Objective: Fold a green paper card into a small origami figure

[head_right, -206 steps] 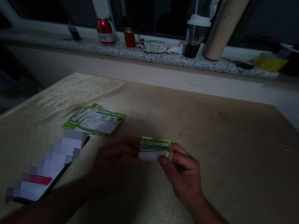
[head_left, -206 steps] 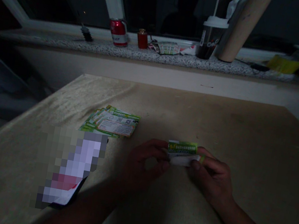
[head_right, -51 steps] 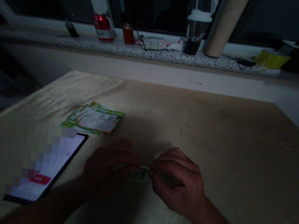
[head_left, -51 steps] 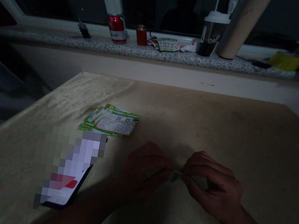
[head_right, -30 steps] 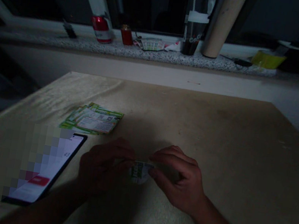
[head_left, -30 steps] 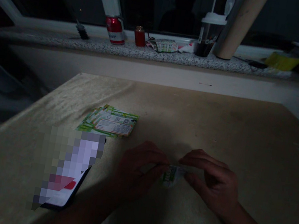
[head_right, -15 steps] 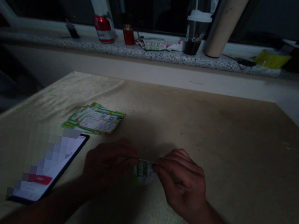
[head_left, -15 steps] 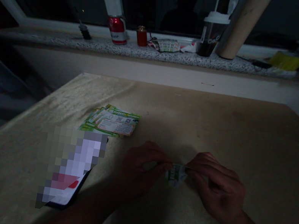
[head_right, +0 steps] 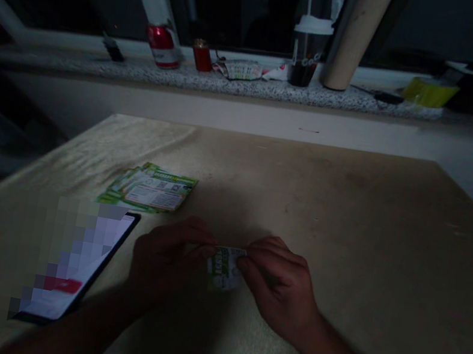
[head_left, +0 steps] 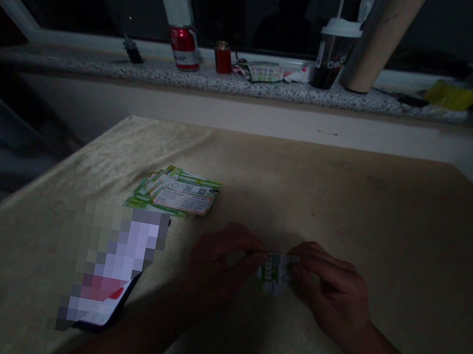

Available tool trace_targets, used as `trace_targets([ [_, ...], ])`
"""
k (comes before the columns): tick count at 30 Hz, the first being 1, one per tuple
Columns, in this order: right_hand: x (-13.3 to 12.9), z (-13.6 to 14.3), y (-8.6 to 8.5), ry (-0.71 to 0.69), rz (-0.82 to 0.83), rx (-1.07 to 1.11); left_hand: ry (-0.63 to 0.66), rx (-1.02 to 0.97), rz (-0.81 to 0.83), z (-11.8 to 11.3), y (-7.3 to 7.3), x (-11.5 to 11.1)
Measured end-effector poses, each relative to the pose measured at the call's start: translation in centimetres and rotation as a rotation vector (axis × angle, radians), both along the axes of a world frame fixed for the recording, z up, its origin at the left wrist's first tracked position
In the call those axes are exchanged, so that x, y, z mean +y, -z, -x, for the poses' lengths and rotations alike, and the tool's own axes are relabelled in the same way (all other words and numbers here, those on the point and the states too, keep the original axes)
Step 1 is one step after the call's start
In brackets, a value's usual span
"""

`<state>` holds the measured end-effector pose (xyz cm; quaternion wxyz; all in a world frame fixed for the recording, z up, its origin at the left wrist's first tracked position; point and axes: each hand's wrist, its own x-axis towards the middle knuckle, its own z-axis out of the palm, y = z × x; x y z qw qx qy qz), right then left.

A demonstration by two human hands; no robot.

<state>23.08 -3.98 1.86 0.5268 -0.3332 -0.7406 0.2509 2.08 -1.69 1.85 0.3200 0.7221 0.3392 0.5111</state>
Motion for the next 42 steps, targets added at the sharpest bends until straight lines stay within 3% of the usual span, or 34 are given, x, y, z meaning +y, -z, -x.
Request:
trace_targets([
  [4, -0.1, 0.11, 0.05, 0.062, -0.101, -0.015, -0.022, 0.009, 0.025, -0.04, 0.01, -0.06],
  [8, -0.2, 0.08, -0.01, 0.091, -0.099, -0.04, -0.043, 0.005, 0.071, -0.2, -0.15, -0.14],
  [16, -0.11, -0.14, -0.18, 0.078, 0.118, -0.021, -0.128, -0.051, 0.12, 0.21, 0.15, 0.25],
  [21, 0.01, -0.1, 0.04, 0.034, 0.165, -0.016, -0.099, -0.058, 0.143, 0.02, 0.12, 0.16],
  [28, 0.12, 0.27, 0.24, 0.013, 0.072, -0.036, -0.086, -0.05, 0.104, -0.08, 0.44, 0.12],
  [34, 0.02, 0.17, 0.29, 0.071, -0.03, -0.053, -0.095, -0.033, 0.203, -0.09, 0.16, 0.22],
  [42, -0.16, -0.26, 0.56, 0.034, 0.251, -0.069, -0.136, -0.067, 0.247, -0.28, 0.24, 0.23],
])
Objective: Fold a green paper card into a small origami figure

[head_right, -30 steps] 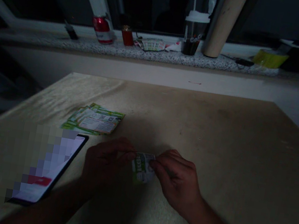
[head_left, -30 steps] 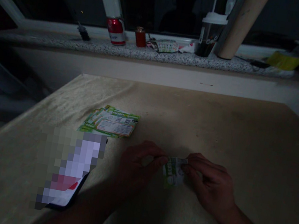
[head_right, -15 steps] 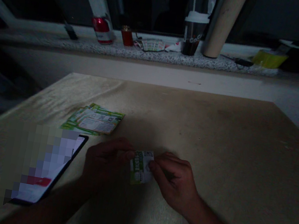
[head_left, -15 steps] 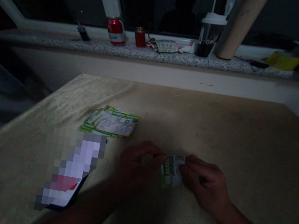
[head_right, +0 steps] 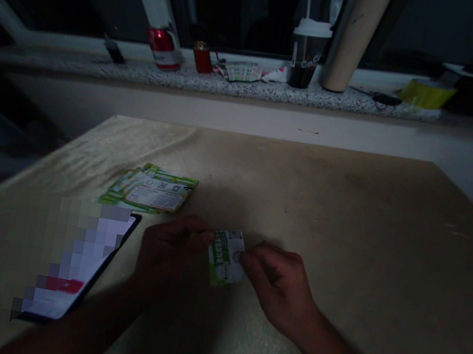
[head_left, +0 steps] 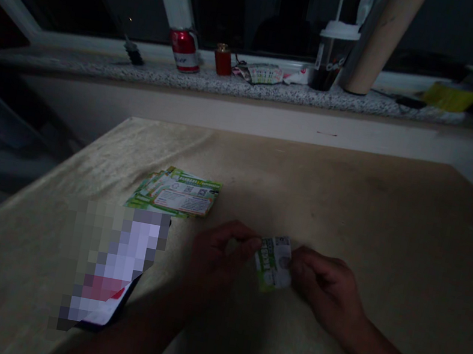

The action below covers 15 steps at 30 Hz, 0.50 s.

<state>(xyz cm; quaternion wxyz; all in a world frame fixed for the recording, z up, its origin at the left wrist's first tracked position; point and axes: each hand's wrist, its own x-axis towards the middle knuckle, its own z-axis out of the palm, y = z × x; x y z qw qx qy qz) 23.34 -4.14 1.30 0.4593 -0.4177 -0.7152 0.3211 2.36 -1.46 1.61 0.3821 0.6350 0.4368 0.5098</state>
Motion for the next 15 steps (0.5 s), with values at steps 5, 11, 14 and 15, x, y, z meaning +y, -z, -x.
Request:
trace_targets([
  [5, 0.04, 0.14, 0.0, -0.032, 0.003, 0.04, -0.015, -0.011, 0.004, 0.08, -0.14, 0.02],
  [11, 0.03, 0.17, 0.51, -0.01, -0.027, -0.046, -0.003, -0.036, 0.066, 0.1, 0.0, 0.01],
  [14, -0.06, 0.07, 0.51, -0.005, -0.078, -0.048, -0.013, -0.053, 0.142, -0.01, -0.1, -0.01],
  [15, -0.08, 0.05, 0.5, -0.004, -0.08, -0.054, -0.013, -0.064, 0.168, -0.06, -0.12, -0.03],
])
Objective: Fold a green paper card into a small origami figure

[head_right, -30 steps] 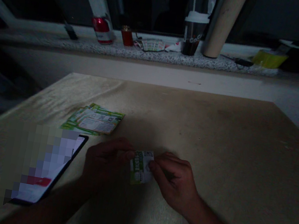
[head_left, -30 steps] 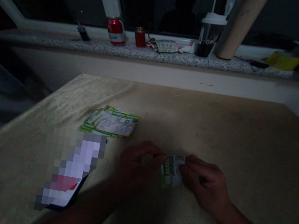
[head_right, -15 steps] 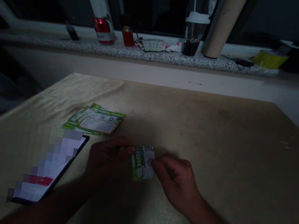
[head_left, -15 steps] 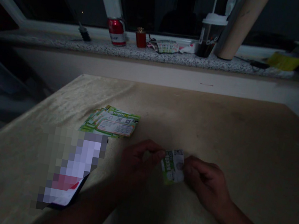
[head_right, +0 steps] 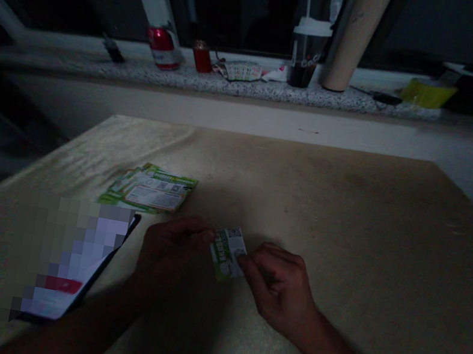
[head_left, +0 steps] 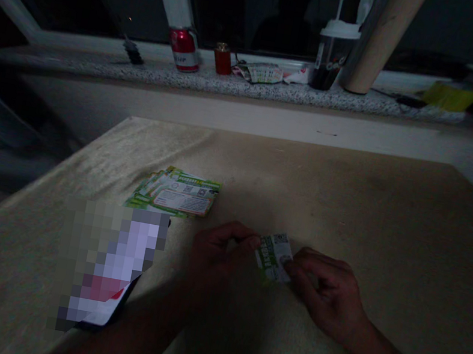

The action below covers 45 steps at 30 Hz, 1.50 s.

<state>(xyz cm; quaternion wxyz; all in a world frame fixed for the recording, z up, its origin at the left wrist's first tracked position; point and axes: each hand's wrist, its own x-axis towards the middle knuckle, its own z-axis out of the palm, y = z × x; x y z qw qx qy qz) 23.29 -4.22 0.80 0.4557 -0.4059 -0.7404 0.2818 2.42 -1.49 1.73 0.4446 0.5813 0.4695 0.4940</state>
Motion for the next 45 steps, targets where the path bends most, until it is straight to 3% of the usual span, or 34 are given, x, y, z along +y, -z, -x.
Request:
trace_targets([
  [6, 0.1, -0.1, 0.0, 0.0, 0.148, -0.023, -0.047, -0.143, 0.119, -0.2, -0.1, 0.3],
  [10, 0.2, -0.2, 0.0, 0.0, 0.137, 0.025, -0.126, -0.239, 0.163, -0.3, -0.3, 0.8],
  [20, 0.1, 0.0, -0.1, -0.007, 0.109, -0.027, -0.025, -0.257, 0.233, -0.5, -0.1, 0.6],
  [28, 0.0, -0.1, -0.1, 0.029, 0.118, -0.091, -0.049, -0.291, 0.284, -0.5, 0.1, 1.0],
  [36, 0.2, 0.1, 0.5, 0.025, 0.277, -0.012, -0.079, -0.312, 0.303, -0.4, 0.3, 1.3],
  [45, 0.2, 0.2, -0.1, 0.007, 0.215, 0.0, -0.113, -0.302, 0.292, -0.4, -0.2, 1.1],
])
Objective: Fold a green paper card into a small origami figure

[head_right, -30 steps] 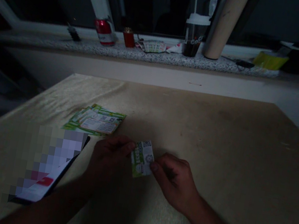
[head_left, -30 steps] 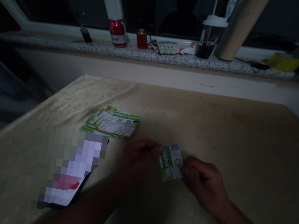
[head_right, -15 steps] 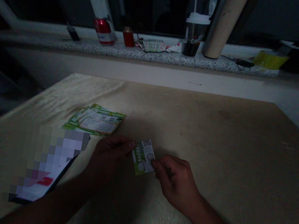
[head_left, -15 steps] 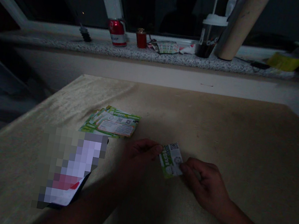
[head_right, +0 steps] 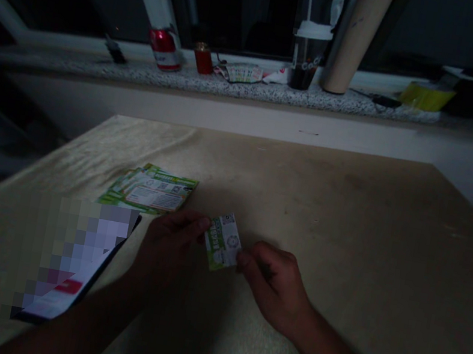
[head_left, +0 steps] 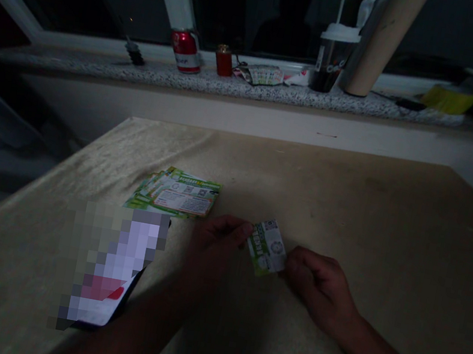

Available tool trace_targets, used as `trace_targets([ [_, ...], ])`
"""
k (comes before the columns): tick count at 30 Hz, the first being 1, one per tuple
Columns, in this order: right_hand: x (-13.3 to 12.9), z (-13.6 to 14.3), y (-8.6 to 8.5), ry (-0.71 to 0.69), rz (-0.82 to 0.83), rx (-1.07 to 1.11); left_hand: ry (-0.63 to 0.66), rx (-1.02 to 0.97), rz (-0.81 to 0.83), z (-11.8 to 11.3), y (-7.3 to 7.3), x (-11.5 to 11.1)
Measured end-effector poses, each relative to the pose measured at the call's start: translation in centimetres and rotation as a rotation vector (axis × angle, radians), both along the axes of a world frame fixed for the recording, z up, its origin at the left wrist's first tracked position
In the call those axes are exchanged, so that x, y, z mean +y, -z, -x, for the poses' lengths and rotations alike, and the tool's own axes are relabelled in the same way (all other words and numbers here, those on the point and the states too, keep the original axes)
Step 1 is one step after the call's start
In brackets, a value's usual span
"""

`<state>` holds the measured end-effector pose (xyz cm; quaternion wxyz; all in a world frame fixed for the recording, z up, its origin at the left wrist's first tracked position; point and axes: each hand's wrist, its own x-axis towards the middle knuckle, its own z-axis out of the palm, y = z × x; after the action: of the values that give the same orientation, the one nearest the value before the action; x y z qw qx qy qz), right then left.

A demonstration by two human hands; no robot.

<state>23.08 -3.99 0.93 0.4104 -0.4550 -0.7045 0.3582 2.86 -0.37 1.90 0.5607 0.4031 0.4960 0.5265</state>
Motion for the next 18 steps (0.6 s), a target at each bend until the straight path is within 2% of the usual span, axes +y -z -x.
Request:
trace_targets([
  [5, -0.1, 0.2, -0.2, 0.004, -0.038, -0.008, 0.007, -0.002, 0.014, -0.2, -0.2, -0.1],
  [10, -0.1, 0.0, 0.0, -0.01, -0.037, 0.022, 0.011, -0.029, 0.025, -0.2, 0.2, 0.2],
  [14, 0.2, -0.2, 0.3, -0.014, -0.014, 0.026, 0.043, -0.033, 0.009, 0.0, 0.7, 0.4],
  [18, 0.3, -0.2, 0.3, 0.032, -0.082, 0.094, 0.1, -0.018, -0.018, 0.1, 0.8, 0.0],
])
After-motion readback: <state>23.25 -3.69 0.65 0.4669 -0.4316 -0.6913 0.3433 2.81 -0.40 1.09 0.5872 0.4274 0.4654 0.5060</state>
